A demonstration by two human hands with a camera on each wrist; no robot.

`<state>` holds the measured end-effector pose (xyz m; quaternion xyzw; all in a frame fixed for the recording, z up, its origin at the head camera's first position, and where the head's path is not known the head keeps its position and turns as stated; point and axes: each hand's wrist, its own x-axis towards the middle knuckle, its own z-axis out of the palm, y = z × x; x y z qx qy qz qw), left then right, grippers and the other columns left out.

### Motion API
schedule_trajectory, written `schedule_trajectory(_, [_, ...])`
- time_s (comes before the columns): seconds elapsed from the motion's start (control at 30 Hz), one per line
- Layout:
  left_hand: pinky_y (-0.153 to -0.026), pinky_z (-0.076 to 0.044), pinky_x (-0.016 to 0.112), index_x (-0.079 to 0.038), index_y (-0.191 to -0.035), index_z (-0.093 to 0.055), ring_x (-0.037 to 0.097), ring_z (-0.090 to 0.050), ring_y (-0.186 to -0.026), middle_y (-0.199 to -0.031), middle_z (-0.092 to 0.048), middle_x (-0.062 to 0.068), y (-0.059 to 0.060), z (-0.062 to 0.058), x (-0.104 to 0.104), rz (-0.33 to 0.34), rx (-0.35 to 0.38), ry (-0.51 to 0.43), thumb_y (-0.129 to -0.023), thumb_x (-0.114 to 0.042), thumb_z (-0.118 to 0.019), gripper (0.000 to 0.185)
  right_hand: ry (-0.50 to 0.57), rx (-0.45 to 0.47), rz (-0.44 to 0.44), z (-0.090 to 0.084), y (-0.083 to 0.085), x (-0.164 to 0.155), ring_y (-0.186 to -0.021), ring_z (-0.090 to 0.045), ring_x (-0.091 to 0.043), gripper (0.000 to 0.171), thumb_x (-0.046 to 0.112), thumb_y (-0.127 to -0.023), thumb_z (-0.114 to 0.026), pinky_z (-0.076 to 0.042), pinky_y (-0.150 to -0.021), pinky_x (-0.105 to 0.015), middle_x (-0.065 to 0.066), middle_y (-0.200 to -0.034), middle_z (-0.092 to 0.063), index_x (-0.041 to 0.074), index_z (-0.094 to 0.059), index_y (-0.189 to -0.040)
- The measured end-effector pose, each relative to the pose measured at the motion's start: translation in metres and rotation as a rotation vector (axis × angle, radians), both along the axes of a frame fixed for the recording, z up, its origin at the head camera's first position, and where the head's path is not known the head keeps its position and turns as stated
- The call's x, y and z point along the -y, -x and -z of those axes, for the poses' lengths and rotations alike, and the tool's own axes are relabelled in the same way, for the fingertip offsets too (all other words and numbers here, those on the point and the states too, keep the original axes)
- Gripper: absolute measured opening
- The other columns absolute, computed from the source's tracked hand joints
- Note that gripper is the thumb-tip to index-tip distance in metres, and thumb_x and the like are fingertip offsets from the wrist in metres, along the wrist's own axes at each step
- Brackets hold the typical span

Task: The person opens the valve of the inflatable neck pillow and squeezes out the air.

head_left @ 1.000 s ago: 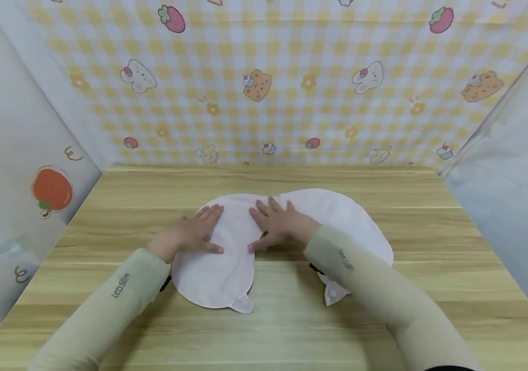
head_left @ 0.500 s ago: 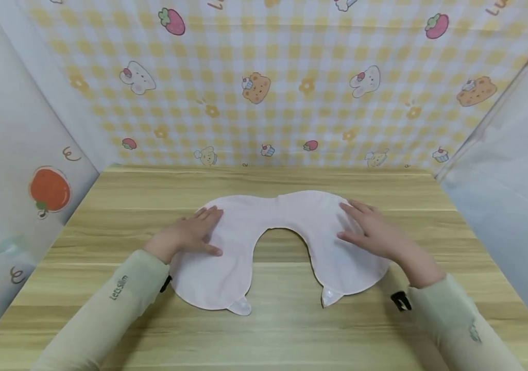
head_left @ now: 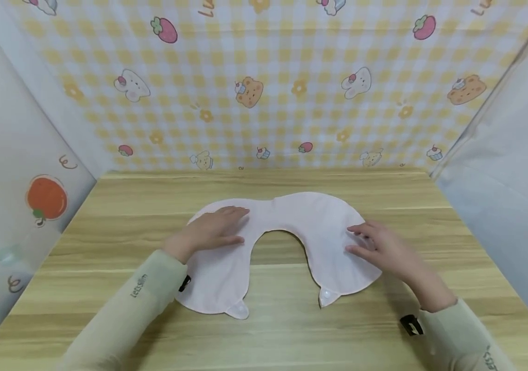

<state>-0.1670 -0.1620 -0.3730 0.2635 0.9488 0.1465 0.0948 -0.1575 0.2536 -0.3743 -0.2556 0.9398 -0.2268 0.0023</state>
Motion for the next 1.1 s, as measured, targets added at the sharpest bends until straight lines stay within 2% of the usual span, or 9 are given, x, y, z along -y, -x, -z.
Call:
schedule_trajectory(0.13, [-0.115,-0.035,0.055,-0.016,-0.154,-0.037,0.027,-0.033,-0.149,-0.159,-0.039,0.008,0.011,-0.003,-0.026,0.042,0.006,-0.051,-0.095,-0.045,-0.063,0.07,-0.006,-0.026,-0.029,0.006,0.001,0.008,-0.1,-0.064,-0.026,0.043,0.033,-0.086,-0.077,-0.054,-0.084,-0.045,-0.01,-0.11,-0.069,0.006,-0.069,-0.12])
schedule_trajectory(0.33, [-0.118,-0.035,0.048,-0.018,-0.153,-0.039,0.022,-0.032,-0.15,-0.158,-0.04,0.002,0.031,-0.001,-0.067,0.158,-0.008,-0.057,-0.097,-0.049,-0.059,0.067,-0.04,-0.023,-0.043,0.012,0.001,0.013,-0.111,-0.06,-0.039,0.055,0.037,-0.082,-0.08,-0.05,-0.093,-0.056,-0.019,-0.119,-0.065,0.003,-0.066,-0.123])
schedule_trajectory(0.63, [-0.117,-0.037,0.041,-0.019,-0.15,-0.043,0.015,-0.033,-0.148,-0.156,-0.042,-0.003,0.051,0.003,-0.12,0.288,-0.009,-0.076,-0.093,-0.053,-0.063,0.069,-0.056,0.0,-0.043,0.015,0.003,0.015,-0.107,-0.059,-0.039,0.066,0.043,-0.076,-0.083,-0.051,-0.09,-0.056,-0.018,-0.12,-0.062,0.007,-0.063,-0.127])
schedule_trajectory(0.87, [-0.121,-0.031,0.04,-0.021,-0.155,-0.035,0.016,-0.023,-0.153,-0.161,-0.034,-0.006,0.057,0.007,-0.153,0.35,0.012,-0.011,-0.09,-0.06,-0.063,0.081,-0.039,0.022,-0.033,0.019,0.002,0.015,-0.107,-0.059,-0.039,0.067,0.042,-0.077,-0.083,-0.051,-0.09,-0.055,-0.017,-0.121,-0.06,0.006,-0.061,-0.129])
schedule_trajectory(1.1, [-0.121,-0.021,0.059,-0.028,-0.16,-0.019,0.017,-0.005,-0.157,-0.167,-0.012,-0.014,0.059,0.007,-0.171,0.377,0.108,0.119,-0.086,-0.067,-0.06,0.093,-0.053,0.027,-0.034,0.018,0.004,0.014,-0.103,-0.059,-0.037,0.069,0.043,-0.077,-0.083,-0.052,-0.085,-0.054,-0.019,-0.12,-0.06,0.006,-0.06,-0.131])
